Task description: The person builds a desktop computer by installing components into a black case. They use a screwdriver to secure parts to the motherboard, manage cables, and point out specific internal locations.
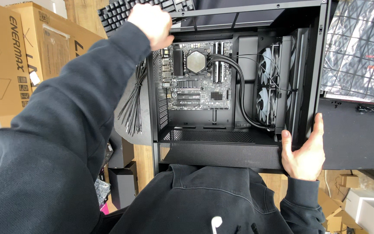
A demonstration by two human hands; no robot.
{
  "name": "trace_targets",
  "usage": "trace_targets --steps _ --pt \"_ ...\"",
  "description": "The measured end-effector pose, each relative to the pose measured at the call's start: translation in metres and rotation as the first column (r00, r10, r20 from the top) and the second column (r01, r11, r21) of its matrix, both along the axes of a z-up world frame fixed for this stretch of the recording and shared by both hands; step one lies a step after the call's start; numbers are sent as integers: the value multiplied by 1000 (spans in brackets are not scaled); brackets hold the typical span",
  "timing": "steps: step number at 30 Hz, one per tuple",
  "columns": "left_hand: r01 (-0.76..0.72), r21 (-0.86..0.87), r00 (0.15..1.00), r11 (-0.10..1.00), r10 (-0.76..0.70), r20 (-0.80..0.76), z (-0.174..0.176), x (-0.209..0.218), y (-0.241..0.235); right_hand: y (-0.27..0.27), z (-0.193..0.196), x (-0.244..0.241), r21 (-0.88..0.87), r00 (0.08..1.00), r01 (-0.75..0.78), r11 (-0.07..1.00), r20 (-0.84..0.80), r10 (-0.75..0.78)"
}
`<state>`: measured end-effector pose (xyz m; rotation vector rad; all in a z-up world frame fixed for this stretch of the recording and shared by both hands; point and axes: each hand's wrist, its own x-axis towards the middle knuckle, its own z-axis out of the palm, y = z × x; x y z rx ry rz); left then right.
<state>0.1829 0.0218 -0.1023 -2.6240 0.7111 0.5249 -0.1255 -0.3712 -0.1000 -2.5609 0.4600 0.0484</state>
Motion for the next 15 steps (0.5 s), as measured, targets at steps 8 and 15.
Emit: trace_targets --steps 8,15 --pt "426 221 886 877 -355 -297 17 -1 -22 2 4 0 0 1000 23 1000 -8 -23" --pt "-259 88 940 962 272 -207 26 -3 -21 4 5 1 2 1000 22 1000 1 -22"
